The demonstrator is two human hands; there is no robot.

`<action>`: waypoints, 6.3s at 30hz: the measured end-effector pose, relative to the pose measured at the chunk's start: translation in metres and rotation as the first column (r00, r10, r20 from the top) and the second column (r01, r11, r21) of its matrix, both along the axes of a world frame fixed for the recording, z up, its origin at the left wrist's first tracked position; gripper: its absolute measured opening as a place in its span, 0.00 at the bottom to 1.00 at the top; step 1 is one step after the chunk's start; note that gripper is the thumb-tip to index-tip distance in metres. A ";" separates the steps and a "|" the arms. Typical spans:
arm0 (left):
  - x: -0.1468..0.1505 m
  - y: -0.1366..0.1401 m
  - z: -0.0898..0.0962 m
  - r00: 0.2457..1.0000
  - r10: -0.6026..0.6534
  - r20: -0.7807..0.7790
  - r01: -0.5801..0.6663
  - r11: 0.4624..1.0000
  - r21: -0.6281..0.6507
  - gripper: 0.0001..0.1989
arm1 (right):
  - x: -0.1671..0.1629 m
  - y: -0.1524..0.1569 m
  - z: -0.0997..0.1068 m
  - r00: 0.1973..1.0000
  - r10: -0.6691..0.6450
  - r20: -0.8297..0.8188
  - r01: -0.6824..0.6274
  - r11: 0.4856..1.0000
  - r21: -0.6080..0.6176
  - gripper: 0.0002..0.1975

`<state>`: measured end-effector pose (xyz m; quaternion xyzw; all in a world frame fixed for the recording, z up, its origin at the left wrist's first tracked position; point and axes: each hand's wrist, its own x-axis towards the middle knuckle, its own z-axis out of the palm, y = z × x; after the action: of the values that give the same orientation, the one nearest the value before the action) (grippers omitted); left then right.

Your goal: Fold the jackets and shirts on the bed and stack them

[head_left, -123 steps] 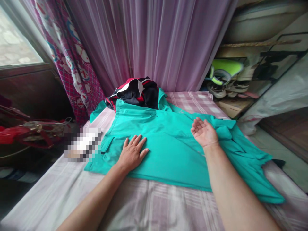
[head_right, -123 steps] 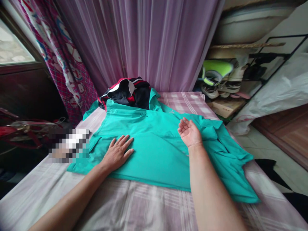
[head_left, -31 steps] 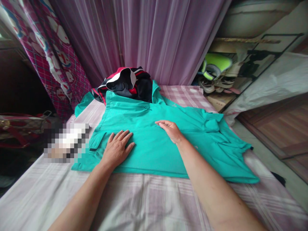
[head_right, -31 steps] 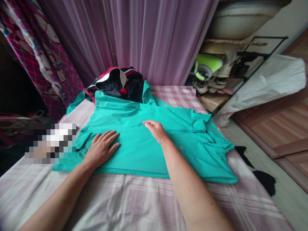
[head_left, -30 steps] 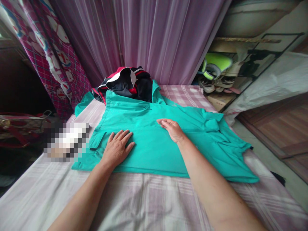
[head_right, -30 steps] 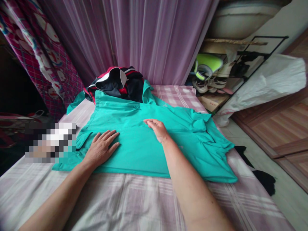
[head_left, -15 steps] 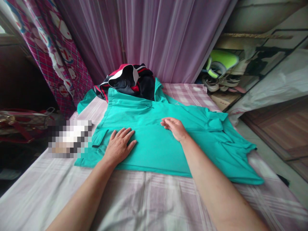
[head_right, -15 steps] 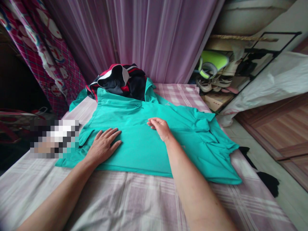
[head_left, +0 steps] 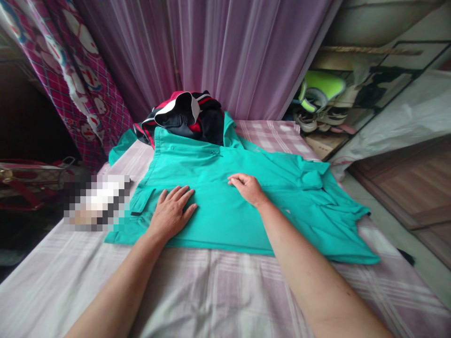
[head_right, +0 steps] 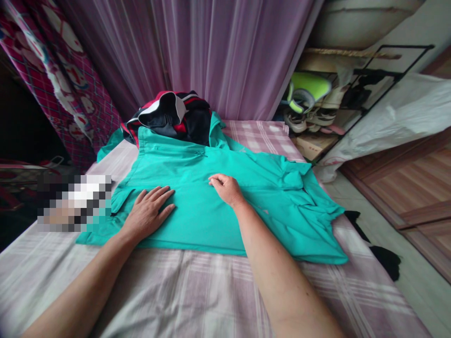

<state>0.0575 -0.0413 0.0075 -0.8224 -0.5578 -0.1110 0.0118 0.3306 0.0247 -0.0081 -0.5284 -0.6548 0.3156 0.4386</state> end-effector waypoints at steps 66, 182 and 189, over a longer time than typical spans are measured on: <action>-0.001 -0.006 0.016 0.996 0.037 0.077 -0.041 0.998 0.044 0.23 | 0.021 -0.040 -0.008 0.824 -0.235 0.516 0.092 0.953 0.287 0.14; -0.029 0.007 0.013 0.943 0.320 -0.095 -0.324 0.946 -0.026 0.27 | 0.020 -0.039 -0.008 0.840 -0.186 0.509 0.058 0.965 0.257 0.14; -0.030 0.008 0.011 0.948 0.313 -0.067 -0.314 0.950 -0.006 0.27 | 0.020 -0.039 -0.007 0.843 -0.186 0.505 0.058 0.964 0.259 0.14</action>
<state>0.0274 -0.0335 0.0182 -0.7268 -0.6814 -0.0763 0.0405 0.3504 -0.0146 -0.0153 -0.5799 -0.7468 0.0512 0.3216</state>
